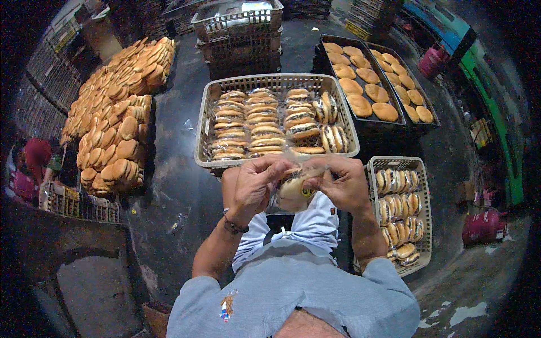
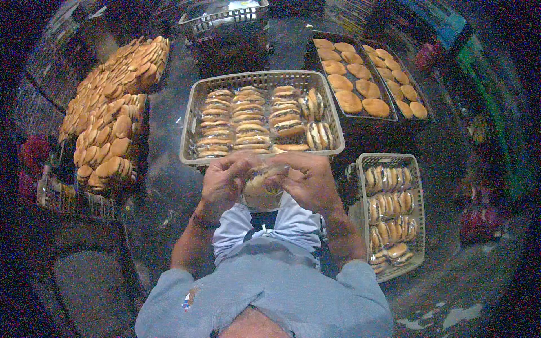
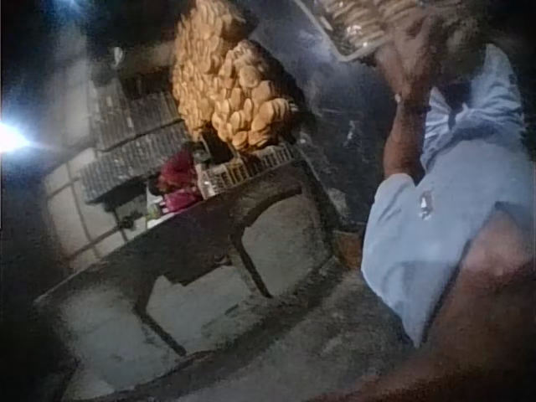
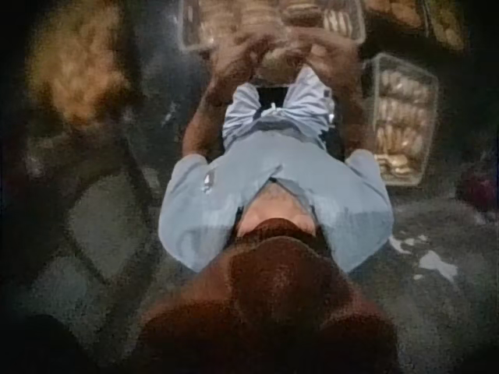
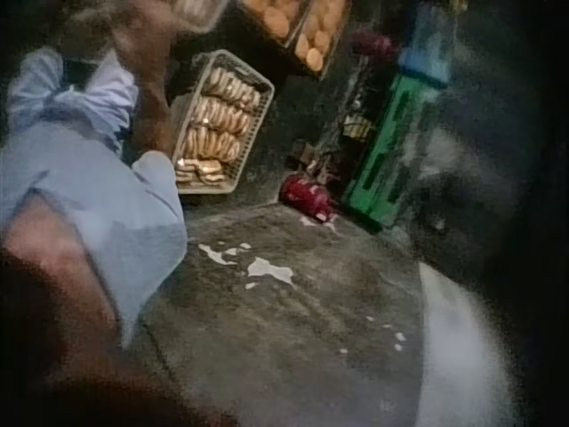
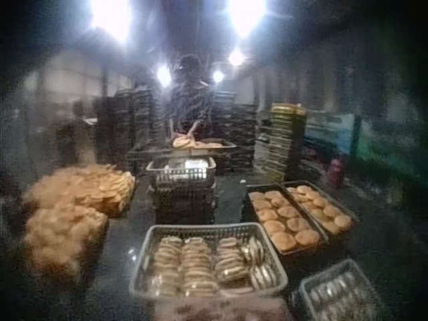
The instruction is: The person repeatedly picks round buns from a tray, places each into a clear plastic bag, seals the bag, and places the packaged bun into a basket. The process is repeated continuously throughout the clip.
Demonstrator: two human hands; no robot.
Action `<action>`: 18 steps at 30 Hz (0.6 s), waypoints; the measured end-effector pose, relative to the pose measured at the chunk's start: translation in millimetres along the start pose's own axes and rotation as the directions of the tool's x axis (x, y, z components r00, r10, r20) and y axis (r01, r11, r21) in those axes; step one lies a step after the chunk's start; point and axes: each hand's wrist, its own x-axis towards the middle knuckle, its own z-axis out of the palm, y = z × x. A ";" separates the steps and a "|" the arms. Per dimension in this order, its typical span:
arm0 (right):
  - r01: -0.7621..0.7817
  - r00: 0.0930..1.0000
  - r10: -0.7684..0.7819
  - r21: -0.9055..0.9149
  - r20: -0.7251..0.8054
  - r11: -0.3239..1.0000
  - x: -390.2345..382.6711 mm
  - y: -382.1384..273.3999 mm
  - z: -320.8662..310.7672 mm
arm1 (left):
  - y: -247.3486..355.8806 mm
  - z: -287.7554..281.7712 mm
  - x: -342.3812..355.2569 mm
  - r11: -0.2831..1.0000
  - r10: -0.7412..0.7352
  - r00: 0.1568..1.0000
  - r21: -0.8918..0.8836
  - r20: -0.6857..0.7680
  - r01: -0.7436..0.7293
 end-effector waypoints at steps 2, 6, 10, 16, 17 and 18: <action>0.061 0.995 -0.061 0.004 0.078 0.998 -1.0 5.2 -0.7 | 2.7 7.6 -3.5 0.998 -0.041 0.998 0.037 -0.043 0.042; 0.133 0.981 -0.149 0.130 0.122 0.983 -3.6 4.2 4.1 | 12.5 5.3 -4.9 0.948 -0.075 0.997 0.312 0.028 0.063; 0.207 0.971 -0.206 0.007 0.118 0.978 -4.9 -3.4 5.3 | 18.7 17.7 -1.4 0.934 -0.172 0.983 0.329 0.070 0.140; 0.089 0.995 -0.090 0.040 0.037 0.995 -9.0 7.3 6.9 | 20.3 13.2 -6.1 0.592 0.237 0.920 0.705 0.311 -0.390; 0.076 0.997 -0.076 0.058 -0.003 0.995 -8.3 9.6 8.0 | 20.2 15.7 -7.6 0.521 0.312 0.880 0.711 0.357 -0.473; 0.063 0.997 -0.060 0.077 -0.042 0.995 -7.6 13.1 10.3 | 20.3 20.4 -10.7 0.386 0.345 0.874 0.798 0.341 -0.463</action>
